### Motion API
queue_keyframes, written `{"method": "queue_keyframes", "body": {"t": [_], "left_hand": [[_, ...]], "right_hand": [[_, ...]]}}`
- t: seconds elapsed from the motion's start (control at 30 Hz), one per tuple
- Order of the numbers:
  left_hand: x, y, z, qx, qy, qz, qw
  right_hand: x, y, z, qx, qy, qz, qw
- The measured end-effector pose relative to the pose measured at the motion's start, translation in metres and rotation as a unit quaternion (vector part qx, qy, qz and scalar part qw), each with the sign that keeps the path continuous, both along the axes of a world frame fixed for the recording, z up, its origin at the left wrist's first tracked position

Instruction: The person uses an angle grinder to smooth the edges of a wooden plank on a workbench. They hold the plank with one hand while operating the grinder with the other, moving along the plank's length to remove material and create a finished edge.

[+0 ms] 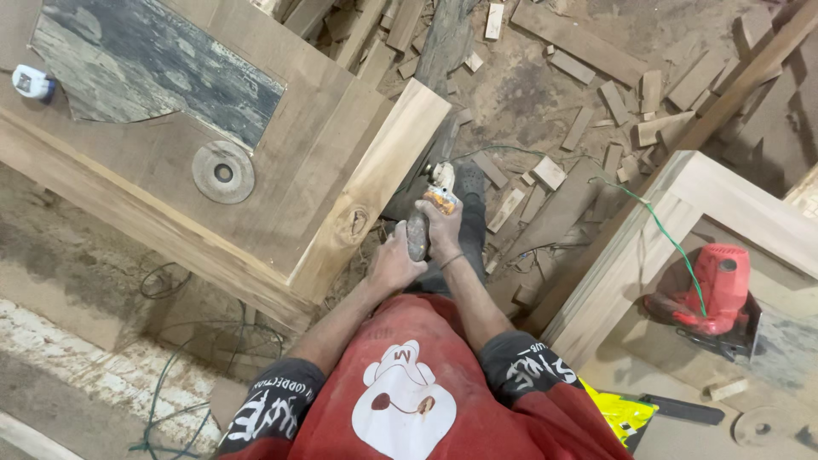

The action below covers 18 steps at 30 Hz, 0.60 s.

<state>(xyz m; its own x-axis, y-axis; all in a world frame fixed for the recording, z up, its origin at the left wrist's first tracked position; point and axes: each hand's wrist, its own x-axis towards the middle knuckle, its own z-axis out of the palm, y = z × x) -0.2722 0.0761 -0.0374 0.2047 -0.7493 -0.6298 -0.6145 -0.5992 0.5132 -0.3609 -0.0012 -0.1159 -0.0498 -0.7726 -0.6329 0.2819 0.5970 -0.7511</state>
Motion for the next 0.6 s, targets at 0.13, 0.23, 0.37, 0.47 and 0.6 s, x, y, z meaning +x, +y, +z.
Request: {"method": "queue_keyframes", "body": {"t": [0.13, 0.23, 0.37, 0.47, 0.6], "left_hand": [[-0.005, -0.028, -0.007, -0.049, 0.007, -0.012, 0.999], [-0.003, -0.047, -0.012, -0.083, 0.002, -0.019, 0.996], [0.003, -0.046, -0.010, -0.080, -0.017, -0.035, 0.996], [0.006, -0.031, -0.004, -0.082, -0.011, -0.036, 0.996], [-0.002, -0.012, 0.003, -0.017, -0.006, -0.021, 1.000]], "right_hand": [[-0.007, -0.034, 0.002, -0.014, -0.012, -0.010, 1.000], [-0.005, -0.055, 0.005, -0.021, -0.009, -0.012, 1.000], [-0.001, -0.053, 0.008, -0.021, -0.005, -0.018, 1.000], [0.000, -0.036, 0.009, -0.038, -0.031, -0.006, 0.999], [-0.003, -0.015, 0.008, -0.005, -0.010, 0.005, 1.000]]}}
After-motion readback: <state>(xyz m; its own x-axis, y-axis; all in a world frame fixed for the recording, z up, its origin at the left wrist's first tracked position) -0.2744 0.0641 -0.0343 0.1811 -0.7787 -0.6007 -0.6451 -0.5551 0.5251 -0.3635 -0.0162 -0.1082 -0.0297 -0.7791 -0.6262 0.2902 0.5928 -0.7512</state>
